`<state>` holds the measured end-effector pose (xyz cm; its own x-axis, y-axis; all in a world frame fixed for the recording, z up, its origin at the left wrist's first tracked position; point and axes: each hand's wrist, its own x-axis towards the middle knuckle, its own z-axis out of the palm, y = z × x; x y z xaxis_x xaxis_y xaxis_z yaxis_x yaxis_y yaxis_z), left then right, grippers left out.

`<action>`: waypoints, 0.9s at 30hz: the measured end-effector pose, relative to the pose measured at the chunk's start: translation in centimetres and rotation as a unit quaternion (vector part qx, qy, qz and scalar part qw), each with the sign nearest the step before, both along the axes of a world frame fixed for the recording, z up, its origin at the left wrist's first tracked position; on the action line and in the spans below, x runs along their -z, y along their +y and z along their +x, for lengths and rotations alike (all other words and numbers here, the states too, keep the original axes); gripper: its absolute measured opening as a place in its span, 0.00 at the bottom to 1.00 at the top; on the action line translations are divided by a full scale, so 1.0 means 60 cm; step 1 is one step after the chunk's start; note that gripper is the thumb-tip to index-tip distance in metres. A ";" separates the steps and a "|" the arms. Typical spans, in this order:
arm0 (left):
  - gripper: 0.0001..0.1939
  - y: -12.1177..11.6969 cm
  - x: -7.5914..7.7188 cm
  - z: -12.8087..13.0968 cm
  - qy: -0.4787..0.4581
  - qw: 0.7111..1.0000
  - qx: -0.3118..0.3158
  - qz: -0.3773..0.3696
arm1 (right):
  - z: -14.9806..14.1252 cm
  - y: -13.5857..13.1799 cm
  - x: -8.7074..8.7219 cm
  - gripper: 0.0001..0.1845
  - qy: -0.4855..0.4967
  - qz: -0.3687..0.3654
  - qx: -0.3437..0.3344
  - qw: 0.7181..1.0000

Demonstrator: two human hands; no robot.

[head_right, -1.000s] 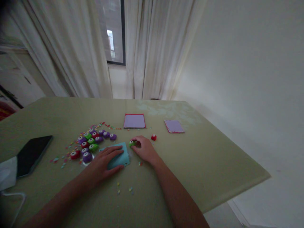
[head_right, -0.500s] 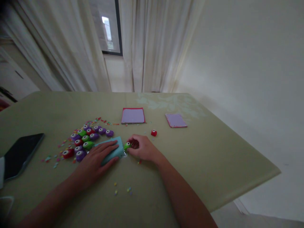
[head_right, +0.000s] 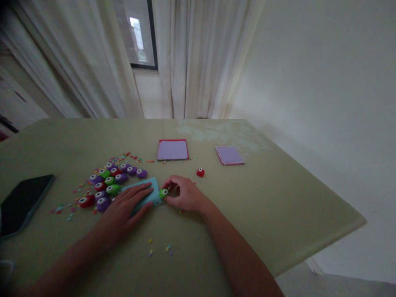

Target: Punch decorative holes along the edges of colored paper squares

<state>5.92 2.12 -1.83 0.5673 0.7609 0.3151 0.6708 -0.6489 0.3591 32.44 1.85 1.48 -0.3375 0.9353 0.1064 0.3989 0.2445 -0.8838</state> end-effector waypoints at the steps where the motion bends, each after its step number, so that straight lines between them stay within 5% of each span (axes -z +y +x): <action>1: 0.25 0.000 0.001 0.000 0.000 1.000 -0.004 0.003 | 0.000 0.000 0.000 0.13 -0.004 0.009 -0.006 1.000; 16: 0.27 -0.002 0.010 0.004 0.028 0.999 -0.021 0.037 | 0.003 -0.002 -0.006 0.15 -0.045 0.027 -0.057 0.997; 27: 0.27 -0.006 0.003 0.004 0.028 0.999 -0.023 0.033 | 0.001 0.003 0.007 0.12 -0.034 0.025 -0.009 0.999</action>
